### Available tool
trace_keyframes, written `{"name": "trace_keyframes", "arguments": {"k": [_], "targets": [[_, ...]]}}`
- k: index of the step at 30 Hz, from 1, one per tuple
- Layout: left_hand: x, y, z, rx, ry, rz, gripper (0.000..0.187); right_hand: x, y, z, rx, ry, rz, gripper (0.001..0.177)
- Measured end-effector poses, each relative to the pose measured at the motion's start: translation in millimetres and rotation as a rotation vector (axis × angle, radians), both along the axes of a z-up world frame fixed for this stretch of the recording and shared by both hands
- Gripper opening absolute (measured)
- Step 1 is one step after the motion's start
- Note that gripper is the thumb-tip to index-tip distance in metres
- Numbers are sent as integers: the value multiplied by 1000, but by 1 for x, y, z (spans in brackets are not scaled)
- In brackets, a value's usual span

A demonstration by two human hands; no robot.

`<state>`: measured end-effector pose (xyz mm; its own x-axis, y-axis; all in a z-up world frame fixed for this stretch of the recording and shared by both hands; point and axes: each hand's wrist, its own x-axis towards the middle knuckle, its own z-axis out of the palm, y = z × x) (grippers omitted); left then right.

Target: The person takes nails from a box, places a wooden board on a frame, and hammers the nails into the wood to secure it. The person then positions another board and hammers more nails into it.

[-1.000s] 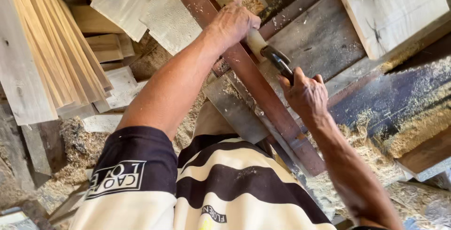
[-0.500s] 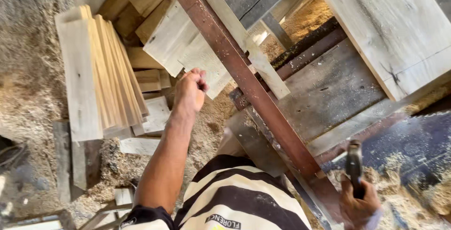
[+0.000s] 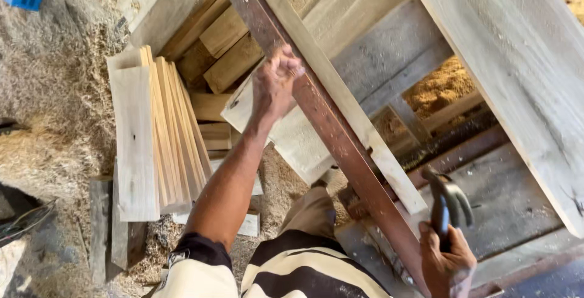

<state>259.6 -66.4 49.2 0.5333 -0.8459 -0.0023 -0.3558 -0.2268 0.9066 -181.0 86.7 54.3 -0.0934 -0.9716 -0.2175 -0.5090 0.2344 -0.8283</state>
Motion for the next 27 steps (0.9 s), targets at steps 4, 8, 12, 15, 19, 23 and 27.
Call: {"name": "trace_keyframes", "arguments": {"k": [4,8,12,15,19,23,27], "targets": [[87,-53,-43,-135,-106,40,8,80,-51,41,58,-17,94,18],[155,-116,-79,-347,-383,55,15,130,-86,75,-27,-270,292,24],[203,-166,-89,-8,-688,222,12,182,-108,67,163,-458,317,26],[214,-182,-99,75,-599,147,13,217,-132,54,263,-263,325,21],[224,-192,-120,135,-578,126,14,263,-175,46,190,-174,448,19],[226,-195,-125,154,-649,133,19,317,-231,39,31,-41,552,28],[223,-198,-120,220,-623,122,16,378,-283,20,-198,14,665,28]]}}
